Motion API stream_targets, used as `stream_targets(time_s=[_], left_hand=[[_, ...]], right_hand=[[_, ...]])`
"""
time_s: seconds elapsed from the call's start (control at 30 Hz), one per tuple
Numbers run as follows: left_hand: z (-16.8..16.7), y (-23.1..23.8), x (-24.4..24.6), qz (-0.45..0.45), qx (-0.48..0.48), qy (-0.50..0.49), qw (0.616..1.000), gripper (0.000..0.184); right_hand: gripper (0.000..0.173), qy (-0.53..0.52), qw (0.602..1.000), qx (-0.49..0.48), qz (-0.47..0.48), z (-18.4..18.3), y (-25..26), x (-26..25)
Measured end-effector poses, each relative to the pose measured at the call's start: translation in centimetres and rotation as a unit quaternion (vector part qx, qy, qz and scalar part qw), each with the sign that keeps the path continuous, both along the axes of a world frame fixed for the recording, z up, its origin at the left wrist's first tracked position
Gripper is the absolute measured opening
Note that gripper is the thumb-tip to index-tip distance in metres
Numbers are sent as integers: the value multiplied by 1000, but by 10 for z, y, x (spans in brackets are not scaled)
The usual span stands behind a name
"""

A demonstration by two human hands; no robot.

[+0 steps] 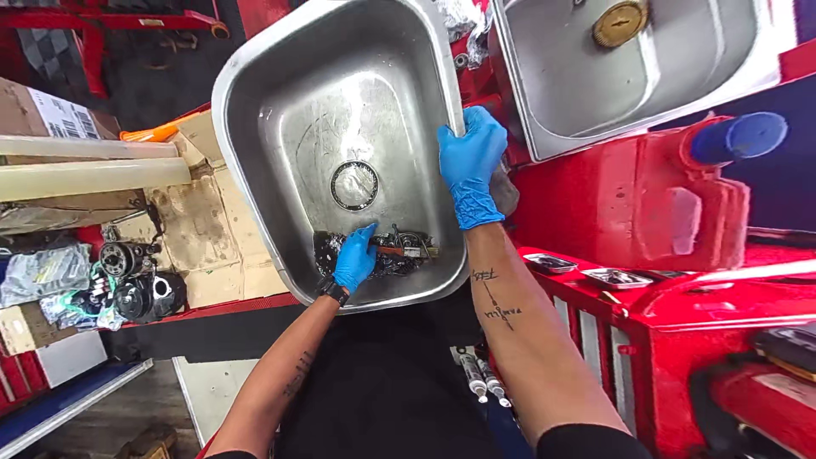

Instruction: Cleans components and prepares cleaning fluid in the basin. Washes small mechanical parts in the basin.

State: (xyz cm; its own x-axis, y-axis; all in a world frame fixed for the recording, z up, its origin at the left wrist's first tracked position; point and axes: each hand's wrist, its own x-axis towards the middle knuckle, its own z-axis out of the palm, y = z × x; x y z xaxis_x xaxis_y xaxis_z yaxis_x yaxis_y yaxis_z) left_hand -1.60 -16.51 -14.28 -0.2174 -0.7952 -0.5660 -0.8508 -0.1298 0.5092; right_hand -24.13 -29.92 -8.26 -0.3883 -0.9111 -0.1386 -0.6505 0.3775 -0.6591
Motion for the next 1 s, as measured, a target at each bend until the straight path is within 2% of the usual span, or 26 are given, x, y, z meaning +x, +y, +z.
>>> stream_targets(time_s=[0.1, 0.23, 0.47, 0.57, 0.63, 0.7, 0.8, 0.87, 0.93, 1.0], left_hand=[[2, -1, 37, 18, 8, -51, 999, 49], [2, 1, 71, 28, 67, -102, 992, 51], [-16, 8, 84, 38, 120, -86, 988, 56], [-19, 4, 80, 20, 127, -85, 988, 54], [-18, 2, 79, 4, 136, -79, 988, 50], [-18, 1, 80, -12, 153, -67, 986, 45], [-13, -6, 81, 7, 151, -45, 987, 44], [-11, -12, 86, 49, 122, -30, 991, 46], [-6, -17, 92, 85, 100, -15, 991, 47], [-2, -23, 95, 104, 99, -1, 990, 46]], right_hand=[[28, 3, 999, 47, 0, -11, -16, -4], [28, 13, 996, 93, -2, -21, -29, -4], [30, 32, 991, 129, 13, -28, -41, -5], [44, 65, 989, 123, 55, -9, -31, -11], [45, 82, 982, 93, 140, 14, -9, 1], [35, 65, 946, 111, 297, 12, 24, 34], [31, 90, 829, 210, 510, -34, 66, 93], [27, 144, 776, 232, 568, -61, 83, 115], [23, 169, 762, 238, 578, -73, 98, 124], [25, 170, 765, 253, 568, -75, 108, 126]])
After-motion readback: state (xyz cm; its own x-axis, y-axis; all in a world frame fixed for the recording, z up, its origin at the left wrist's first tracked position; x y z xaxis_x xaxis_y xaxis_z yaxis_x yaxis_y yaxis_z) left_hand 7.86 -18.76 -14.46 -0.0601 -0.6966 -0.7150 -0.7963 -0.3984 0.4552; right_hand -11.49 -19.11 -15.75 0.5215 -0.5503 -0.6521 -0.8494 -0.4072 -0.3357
